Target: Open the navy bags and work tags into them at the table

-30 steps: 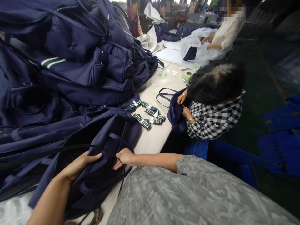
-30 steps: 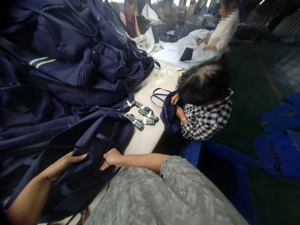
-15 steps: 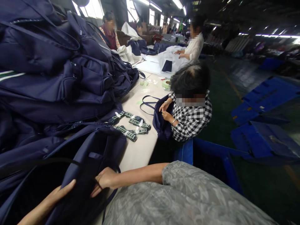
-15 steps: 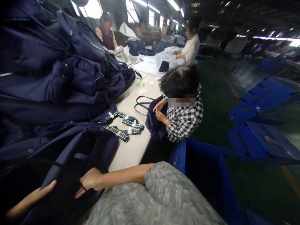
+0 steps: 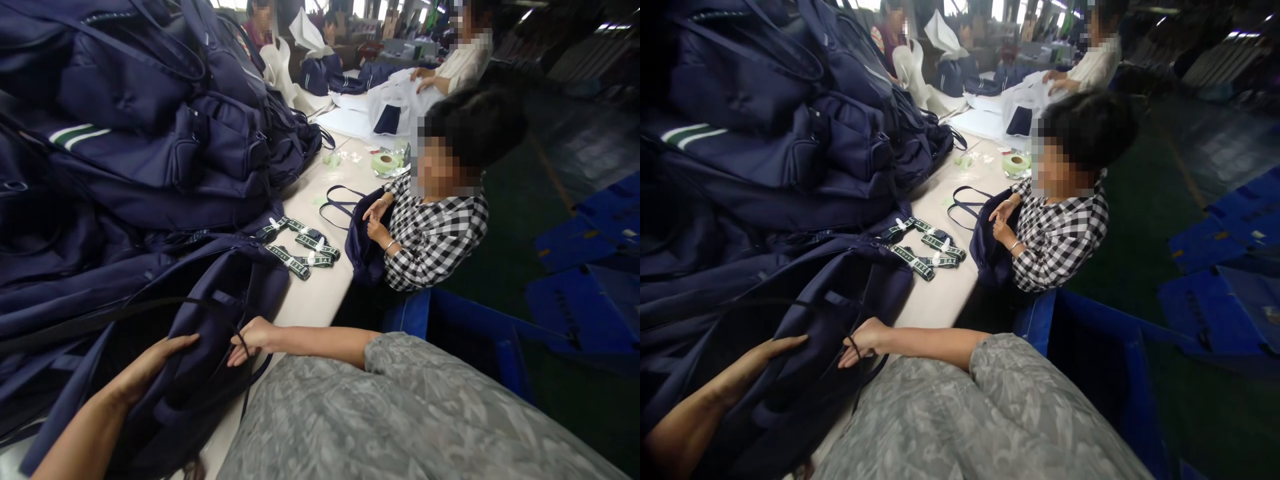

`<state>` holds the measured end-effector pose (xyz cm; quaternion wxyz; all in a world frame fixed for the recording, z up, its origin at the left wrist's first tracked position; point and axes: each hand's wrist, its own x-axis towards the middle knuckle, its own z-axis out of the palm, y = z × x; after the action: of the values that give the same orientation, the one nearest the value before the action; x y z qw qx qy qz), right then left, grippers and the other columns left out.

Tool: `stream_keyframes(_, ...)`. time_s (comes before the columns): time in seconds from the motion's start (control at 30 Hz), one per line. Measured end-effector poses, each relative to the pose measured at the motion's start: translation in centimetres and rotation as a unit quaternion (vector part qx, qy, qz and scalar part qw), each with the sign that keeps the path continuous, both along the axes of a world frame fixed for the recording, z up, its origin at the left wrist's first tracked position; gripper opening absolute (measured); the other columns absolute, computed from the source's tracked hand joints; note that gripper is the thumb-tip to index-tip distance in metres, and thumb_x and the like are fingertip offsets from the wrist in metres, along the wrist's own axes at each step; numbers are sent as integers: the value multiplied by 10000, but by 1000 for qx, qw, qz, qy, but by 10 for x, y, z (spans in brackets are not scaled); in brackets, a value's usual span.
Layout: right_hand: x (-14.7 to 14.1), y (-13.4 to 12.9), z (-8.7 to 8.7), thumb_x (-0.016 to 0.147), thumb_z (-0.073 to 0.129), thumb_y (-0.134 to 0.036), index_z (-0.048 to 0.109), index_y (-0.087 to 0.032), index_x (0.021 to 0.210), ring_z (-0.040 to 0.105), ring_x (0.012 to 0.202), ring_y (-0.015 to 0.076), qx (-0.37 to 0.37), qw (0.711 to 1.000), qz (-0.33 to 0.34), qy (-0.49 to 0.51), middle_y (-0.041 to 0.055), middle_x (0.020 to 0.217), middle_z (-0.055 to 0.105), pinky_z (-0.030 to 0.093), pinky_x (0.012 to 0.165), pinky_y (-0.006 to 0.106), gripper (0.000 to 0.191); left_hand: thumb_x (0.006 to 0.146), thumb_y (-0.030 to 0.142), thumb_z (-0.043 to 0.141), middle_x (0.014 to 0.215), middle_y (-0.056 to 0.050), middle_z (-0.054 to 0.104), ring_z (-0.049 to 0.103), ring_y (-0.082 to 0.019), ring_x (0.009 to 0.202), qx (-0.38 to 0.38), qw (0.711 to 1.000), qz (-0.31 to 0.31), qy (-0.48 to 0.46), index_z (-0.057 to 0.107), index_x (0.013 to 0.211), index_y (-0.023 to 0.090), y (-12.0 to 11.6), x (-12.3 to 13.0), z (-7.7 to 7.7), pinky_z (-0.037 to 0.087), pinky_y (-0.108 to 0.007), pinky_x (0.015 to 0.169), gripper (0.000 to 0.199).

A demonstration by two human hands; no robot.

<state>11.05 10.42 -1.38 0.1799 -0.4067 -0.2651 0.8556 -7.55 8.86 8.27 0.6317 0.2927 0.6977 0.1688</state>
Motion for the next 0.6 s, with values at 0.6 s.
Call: stream_keyframes(0.6, -7, -5, -7, 938, 466, -49, 605, -51, 665, 633, 436, 133, 36, 998, -1, -43, 81, 509, 634, 555, 492, 195, 307, 648, 387, 817, 774, -97, 736, 710, -324, 733, 21, 999, -18, 22, 629, 978, 131, -5, 6, 20, 618, -395, 655, 458)
